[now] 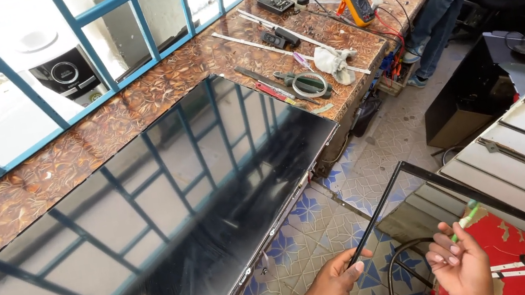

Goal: Cleaning the plastic bezel frame of a television using a toothbrush at a repair station.

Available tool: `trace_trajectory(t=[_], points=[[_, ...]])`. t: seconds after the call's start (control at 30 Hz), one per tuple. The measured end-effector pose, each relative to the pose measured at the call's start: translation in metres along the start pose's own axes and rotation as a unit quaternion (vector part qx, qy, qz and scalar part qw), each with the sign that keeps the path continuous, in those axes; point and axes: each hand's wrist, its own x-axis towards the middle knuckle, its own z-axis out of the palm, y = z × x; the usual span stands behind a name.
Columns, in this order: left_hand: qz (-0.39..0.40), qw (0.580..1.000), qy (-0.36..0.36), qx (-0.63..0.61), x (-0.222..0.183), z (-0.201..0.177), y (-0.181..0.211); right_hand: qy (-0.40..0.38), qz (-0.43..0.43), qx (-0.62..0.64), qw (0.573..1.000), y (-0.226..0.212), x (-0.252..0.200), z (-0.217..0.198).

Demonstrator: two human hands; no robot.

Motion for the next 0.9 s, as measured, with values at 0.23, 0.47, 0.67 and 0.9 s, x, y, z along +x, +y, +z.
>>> trace_trajectory(t=[0.23,0.47,0.67,0.9], points=[[-0.005,1.0,0.005,0.013,-0.006,0.001,0.013,-0.117,-0.027,-0.071,0.99,0.002,-0.039,0.052],[-0.018,0.999,-0.017,-0.041,0.0,-0.007,-0.006,0.164,-0.206,-0.379,0.887,0.013,-0.035,0.067],[-0.059,0.997,-0.016,-0.055,0.0,-0.007,-0.003,0.287,-0.141,-0.294,0.901,0.046,-0.003,0.003],[-0.052,0.997,-0.026,-0.044,-0.001,-0.003,-0.005,0.231,-0.173,-0.506,0.813,0.062,0.017,-0.005]])
